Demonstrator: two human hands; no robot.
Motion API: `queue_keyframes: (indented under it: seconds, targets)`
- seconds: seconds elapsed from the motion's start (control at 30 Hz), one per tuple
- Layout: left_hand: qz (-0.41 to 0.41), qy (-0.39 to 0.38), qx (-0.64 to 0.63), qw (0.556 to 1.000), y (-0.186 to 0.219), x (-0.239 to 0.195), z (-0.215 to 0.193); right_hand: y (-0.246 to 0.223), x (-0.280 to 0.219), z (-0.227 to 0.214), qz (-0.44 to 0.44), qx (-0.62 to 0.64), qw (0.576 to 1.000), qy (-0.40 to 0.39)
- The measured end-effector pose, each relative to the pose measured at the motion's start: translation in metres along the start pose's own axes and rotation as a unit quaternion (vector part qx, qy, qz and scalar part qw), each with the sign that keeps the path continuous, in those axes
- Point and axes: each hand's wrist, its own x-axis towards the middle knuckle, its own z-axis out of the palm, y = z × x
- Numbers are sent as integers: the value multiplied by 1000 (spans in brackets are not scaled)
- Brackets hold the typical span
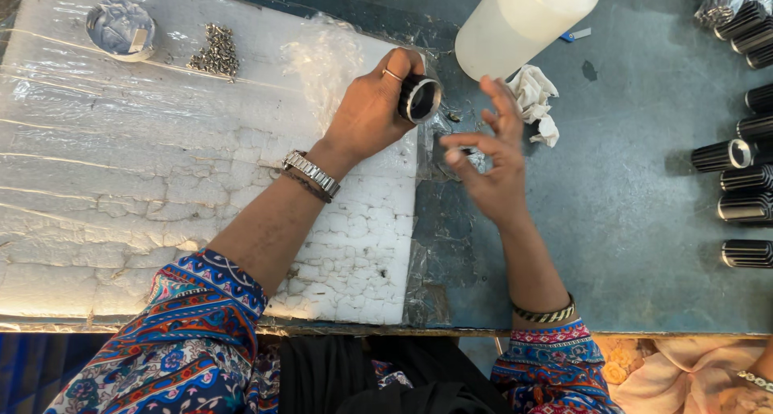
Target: The person moves a crate of light fixtures, then picks up a black cylindrical heat sink component and applies a liquid to it from a bottle. They proceed to assemble internal light components by hand, inserting small parts and securing them into the heat sink while seated at a workbench.
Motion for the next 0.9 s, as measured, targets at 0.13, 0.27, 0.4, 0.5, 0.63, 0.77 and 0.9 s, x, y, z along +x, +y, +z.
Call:
queue_keyframes:
  seconds: [0.13, 0.27, 0.4, 0.5, 0.63, 0.77, 0.9]
  targets:
    - [-32, 10, -43, 999, 5, 2, -2, 15, 5, -4, 57, 113, 992, 18]
    - [-90, -60, -30, 994, 7, 4, -4, 30, 1, -3, 97, 79, 991, 45]
    - [-78, -97, 19, 992, 7, 2, -2, 33, 4, -7, 168, 86, 981, 42]
    - [-96, -122, 35, 987, 4, 2, -1, 30, 5, -7, 218, 77, 972, 48]
    - [-115, -125, 16, 985, 8, 4, -4, 35, 5, -6, 155, 62, 985, 43]
    - [-156, -128, -29, 979, 14, 7, -9, 40, 2, -8, 41, -24, 999, 19]
    - [-167, -121, -31, 978, 13, 7, -7, 50, 0, -4, 120, 28, 992, -1]
